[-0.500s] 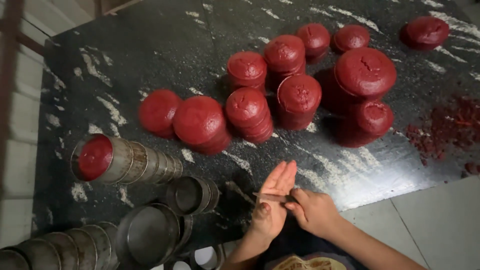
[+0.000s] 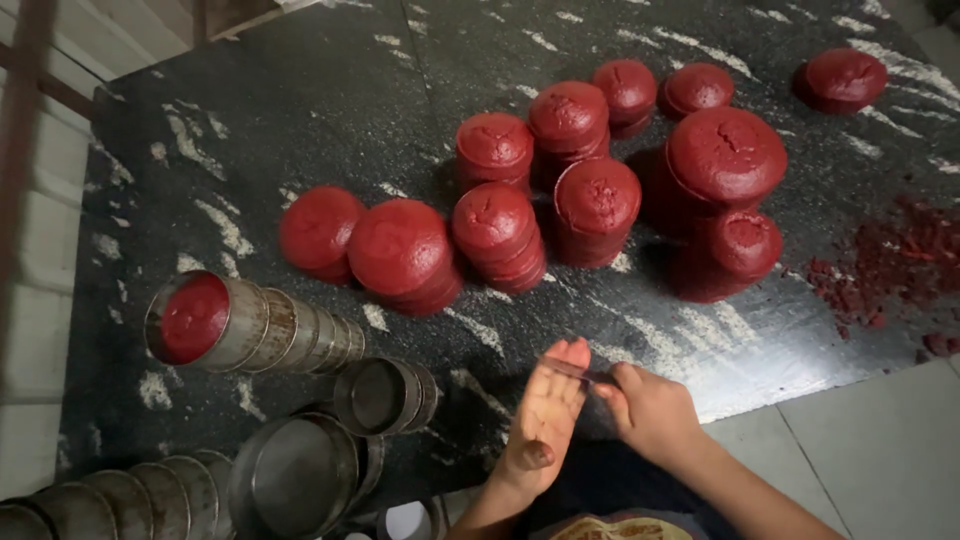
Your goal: Removing red velvet cakes from metal molds using a knife and placing them on a counter.
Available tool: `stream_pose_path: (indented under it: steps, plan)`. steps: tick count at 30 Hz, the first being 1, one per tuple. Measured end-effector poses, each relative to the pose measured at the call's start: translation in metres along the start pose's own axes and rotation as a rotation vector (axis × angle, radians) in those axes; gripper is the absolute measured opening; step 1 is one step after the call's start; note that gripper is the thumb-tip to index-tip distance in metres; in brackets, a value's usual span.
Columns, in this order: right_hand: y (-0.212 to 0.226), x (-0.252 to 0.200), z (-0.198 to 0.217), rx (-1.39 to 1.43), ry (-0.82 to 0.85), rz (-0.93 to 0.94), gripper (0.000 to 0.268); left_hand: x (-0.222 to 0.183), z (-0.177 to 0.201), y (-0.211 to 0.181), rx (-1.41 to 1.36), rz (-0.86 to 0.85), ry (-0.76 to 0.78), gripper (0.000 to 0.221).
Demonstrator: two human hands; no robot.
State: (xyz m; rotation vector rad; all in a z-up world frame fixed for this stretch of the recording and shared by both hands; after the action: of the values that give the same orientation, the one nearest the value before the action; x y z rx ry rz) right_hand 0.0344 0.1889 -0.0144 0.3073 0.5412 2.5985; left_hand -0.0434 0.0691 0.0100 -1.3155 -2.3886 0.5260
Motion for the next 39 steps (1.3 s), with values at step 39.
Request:
stream_pose_path:
  steps: [39]
  plan:
    - [0.058,0.038,0.087,-0.034,-0.005,0.578,0.057,-0.037,-0.069,0.042,-0.556,1.077,0.545,0.143]
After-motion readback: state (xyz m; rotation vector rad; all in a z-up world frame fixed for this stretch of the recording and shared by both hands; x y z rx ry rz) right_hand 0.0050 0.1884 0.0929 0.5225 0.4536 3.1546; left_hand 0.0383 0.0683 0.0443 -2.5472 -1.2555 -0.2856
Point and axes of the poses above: each hand's wrist, its own x-axis towards the middle knuckle, its own z-axis out of the back of the hand, y = z × x, the point moved 9 cm from there along x, towards the middle knuckle, and after that the axes turned 8 degrees about -x, right-handed, at the moved point
